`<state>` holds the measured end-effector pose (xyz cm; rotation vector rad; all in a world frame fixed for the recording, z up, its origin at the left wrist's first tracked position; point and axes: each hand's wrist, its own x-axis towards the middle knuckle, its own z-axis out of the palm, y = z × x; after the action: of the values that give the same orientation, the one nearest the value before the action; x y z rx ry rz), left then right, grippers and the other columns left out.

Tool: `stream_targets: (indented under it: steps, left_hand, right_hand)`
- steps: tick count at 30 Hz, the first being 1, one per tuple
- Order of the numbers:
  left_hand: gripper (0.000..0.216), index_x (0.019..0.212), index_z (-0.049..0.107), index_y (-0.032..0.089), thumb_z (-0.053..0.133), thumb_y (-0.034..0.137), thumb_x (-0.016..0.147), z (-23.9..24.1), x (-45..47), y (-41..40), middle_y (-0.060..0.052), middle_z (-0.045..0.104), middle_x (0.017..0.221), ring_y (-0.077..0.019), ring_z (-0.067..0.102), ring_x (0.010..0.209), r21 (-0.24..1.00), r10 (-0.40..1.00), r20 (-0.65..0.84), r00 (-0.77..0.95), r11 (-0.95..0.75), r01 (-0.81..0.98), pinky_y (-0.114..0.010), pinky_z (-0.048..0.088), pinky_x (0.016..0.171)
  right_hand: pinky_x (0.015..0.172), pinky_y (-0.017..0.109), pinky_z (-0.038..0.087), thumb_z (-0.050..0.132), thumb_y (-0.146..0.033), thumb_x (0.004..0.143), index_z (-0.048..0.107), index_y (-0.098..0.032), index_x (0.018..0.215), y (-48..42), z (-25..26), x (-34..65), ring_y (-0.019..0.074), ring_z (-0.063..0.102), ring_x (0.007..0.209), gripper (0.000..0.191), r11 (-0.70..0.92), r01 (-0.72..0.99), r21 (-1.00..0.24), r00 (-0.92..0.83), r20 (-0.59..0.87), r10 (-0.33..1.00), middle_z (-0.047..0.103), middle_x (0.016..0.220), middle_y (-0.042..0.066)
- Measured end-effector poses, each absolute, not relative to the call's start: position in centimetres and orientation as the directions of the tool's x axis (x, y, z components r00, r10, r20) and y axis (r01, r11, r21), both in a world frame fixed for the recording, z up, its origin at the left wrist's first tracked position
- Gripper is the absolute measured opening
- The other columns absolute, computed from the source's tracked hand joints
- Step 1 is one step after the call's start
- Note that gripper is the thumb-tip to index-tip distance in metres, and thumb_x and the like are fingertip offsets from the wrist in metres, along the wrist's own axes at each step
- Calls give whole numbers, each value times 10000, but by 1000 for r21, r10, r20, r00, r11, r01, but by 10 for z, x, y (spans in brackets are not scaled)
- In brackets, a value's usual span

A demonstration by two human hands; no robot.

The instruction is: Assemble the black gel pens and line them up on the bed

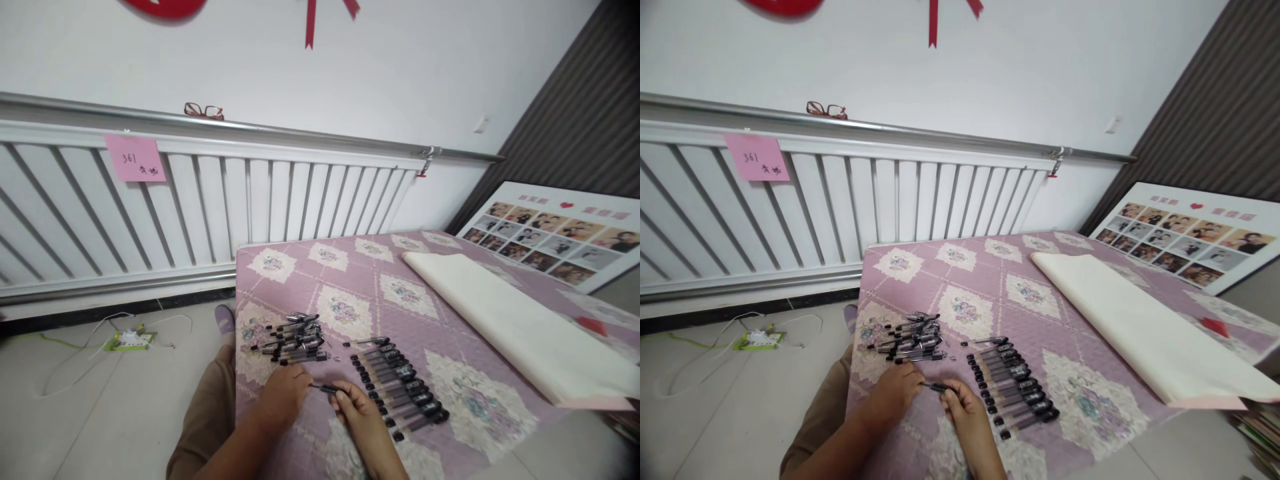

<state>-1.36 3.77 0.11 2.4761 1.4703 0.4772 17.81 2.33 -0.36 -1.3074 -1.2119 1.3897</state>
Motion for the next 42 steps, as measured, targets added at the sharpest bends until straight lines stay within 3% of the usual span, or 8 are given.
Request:
stream_targets:
  steps: [8, 16, 18, 21, 24, 26, 34, 42]
  left_hand:
    - [181, 837, 600, 200, 449, 221, 935, -8, -16, 36, -16, 606, 873, -162, 548, 829, 359, 853, 229, 469, -522, 774, -273, 413, 751]
    - [136, 879, 608, 221, 483, 165, 891, -9, -11, 28, -13, 615, 871, -182, 558, 826, 325, 814, 363, 453, -566, 758, -316, 433, 760]
    - [149, 903, 608, 222, 469, 167, 892, -9, -10, 25, -22, 623, 884, -185, 568, 823, 284, 777, 416, 472, -604, 745, -323, 447, 764]
    - [152, 946, 600, 227, 459, 198, 898, -13, -10, 22, -28, 637, 892, -195, 589, 835, 237, 734, 481, 480, -636, 735, -337, 474, 771]
    - [152, 981, 589, 232, 457, 267, 913, -22, -13, 22, -29, 658, 905, -202, 614, 866, 218, 704, 524, 479, -655, 724, -337, 504, 770]
    - [206, 1051, 574, 230, 464, 341, 917, -27, -16, 23, -51, 663, 993, -209, 617, 929, 192, 664, 587, 463, -670, 717, -338, 516, 800]
    - [224, 1051, 586, 236, 426, 339, 933, -24, -17, 29, -54, 679, 1001, -188, 646, 890, 235, 667, 655, 355, -626, 744, -298, 537, 772]
    - [218, 964, 598, 223, 389, 274, 931, -14, -14, 33, -54, 684, 914, -184, 651, 799, 249, 694, 627, 354, -609, 753, -285, 532, 697]
  right_hand:
    - [532, 230, 353, 560, -429, 798, 642, -209, 875, 21, 5, 175, 117, 464, 551, 247, -126, 147, -981, -146, -148, 978, 568, 653, -29]
    - [661, 253, 422, 494, -236, 810, 615, -199, 813, 10, 18, 172, 161, 564, 707, 126, 84, 476, -875, -129, 25, 991, 618, 728, 0]
    - [701, 259, 424, 505, -164, 793, 620, -202, 805, 7, 20, 169, 171, 582, 761, 122, 166, 631, -757, -151, 90, 984, 641, 783, 15]
    - [740, 285, 413, 558, -118, 777, 644, -221, 840, 4, 15, 161, 196, 592, 820, 149, 293, 848, -441, -239, 174, 955, 660, 847, 27]
    - [733, 296, 398, 577, -128, 805, 649, -233, 877, 7, 10, 155, 193, 597, 784, 146, 389, 909, -153, -361, 180, 915, 669, 814, 18]
    - [748, 299, 383, 565, -130, 827, 639, -231, 867, 13, 15, 161, 185, 594, 783, 132, 420, 905, -64, -404, 170, 899, 670, 803, 10]
    - [835, 318, 299, 466, -199, 888, 620, -242, 940, 79, 74, 258, 205, 504, 981, 169, 231, 969, -86, -211, 195, 958, 628, 1000, 47]
    - [806, 309, 311, 403, -175, 879, 620, -238, 924, 124, 61, 277, 208, 462, 1024, 231, 255, 963, -82, -248, 87, 965, 602, 1034, 63]
